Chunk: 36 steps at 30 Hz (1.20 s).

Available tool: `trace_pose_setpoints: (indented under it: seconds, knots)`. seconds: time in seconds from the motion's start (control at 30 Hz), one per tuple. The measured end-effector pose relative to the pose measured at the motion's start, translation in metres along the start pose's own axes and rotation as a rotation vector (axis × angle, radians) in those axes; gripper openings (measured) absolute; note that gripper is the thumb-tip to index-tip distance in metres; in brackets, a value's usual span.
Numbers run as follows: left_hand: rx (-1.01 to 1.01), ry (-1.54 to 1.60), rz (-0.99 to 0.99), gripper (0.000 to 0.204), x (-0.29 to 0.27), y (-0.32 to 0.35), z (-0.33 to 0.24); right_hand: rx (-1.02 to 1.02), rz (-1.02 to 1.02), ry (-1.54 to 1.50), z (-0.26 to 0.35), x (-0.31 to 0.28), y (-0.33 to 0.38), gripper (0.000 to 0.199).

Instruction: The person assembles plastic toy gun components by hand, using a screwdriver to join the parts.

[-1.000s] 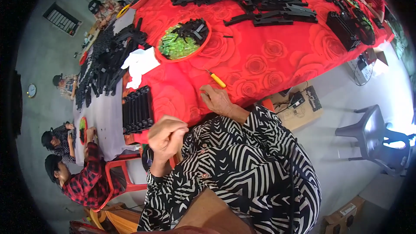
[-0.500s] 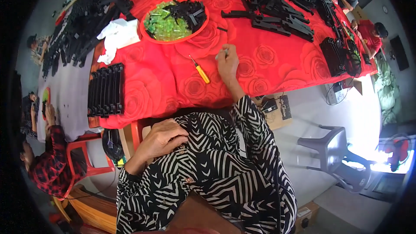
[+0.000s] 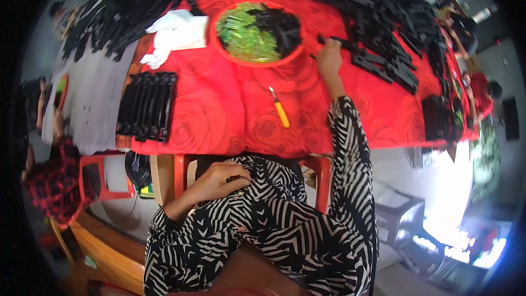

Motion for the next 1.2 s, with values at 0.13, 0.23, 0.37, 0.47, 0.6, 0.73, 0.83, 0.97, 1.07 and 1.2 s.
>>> trace_pose_setpoints:
  seconds: [0.13, 0.23, 0.37, 0.47, 0.6, 0.73, 0.83, 0.97, 1.07, 1.2]
  knots:
    - [0.003, -0.006, -0.018, 0.012, 0.002, -0.001, 0.011, 0.075, 0.187, 0.131, -0.019, 0.018, -0.018, 0.023]
    - [-0.02, 0.009, -0.027, 0.012, 0.004, -0.006, 0.023, 0.039, 0.268, 0.145, -0.023, 0.029, -0.023, 0.027]
    - [-0.158, 0.072, -0.002, 0.012, 0.007, 0.001, 0.03, -0.029, 0.396, 0.178, -0.014, 0.039, -0.019, 0.029]
    - [-0.124, 0.103, -0.021, 0.012, 0.012, -0.007, 0.039, -0.104, 0.347, 0.196, -0.025, 0.034, -0.021, 0.034]
    - [-0.084, 0.088, -0.014, 0.011, 0.012, -0.009, 0.038, -0.064, 0.343, 0.213, -0.016, 0.026, -0.014, 0.033]
    - [-0.012, 0.048, -0.024, 0.009, 0.007, -0.004, 0.024, -0.01, 0.398, 0.309, -0.012, 0.007, -0.003, 0.025]
    - [0.003, 0.02, -0.049, 0.014, 0.005, 0.003, 0.014, 0.012, 0.415, 0.327, -0.006, -0.006, 0.01, 0.026]
    - [0.059, -0.081, -0.041, 0.014, 0.011, 0.008, 0.006, -0.05, 0.044, 0.123, -0.017, -0.059, 0.034, 0.017]
    - [0.069, -0.137, -0.032, 0.013, 0.016, 0.016, 0.001, 0.063, 0.005, -0.079, -0.001, -0.097, 0.039, 0.018]
    - [0.068, -0.156, 0.108, 0.013, 0.026, 0.009, 0.001, 0.325, -0.23, -0.429, -0.006, -0.152, 0.061, 0.016]
Point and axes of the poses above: each hand's wrist, its own y-axis away from the middle knuckle, its own x-axis out of the palm, z = x × y, the point moved 5 cm from there along -y, towards the middle knuckle, and after that the axes turned 5 degrees about -y, right-handed, at the moved point
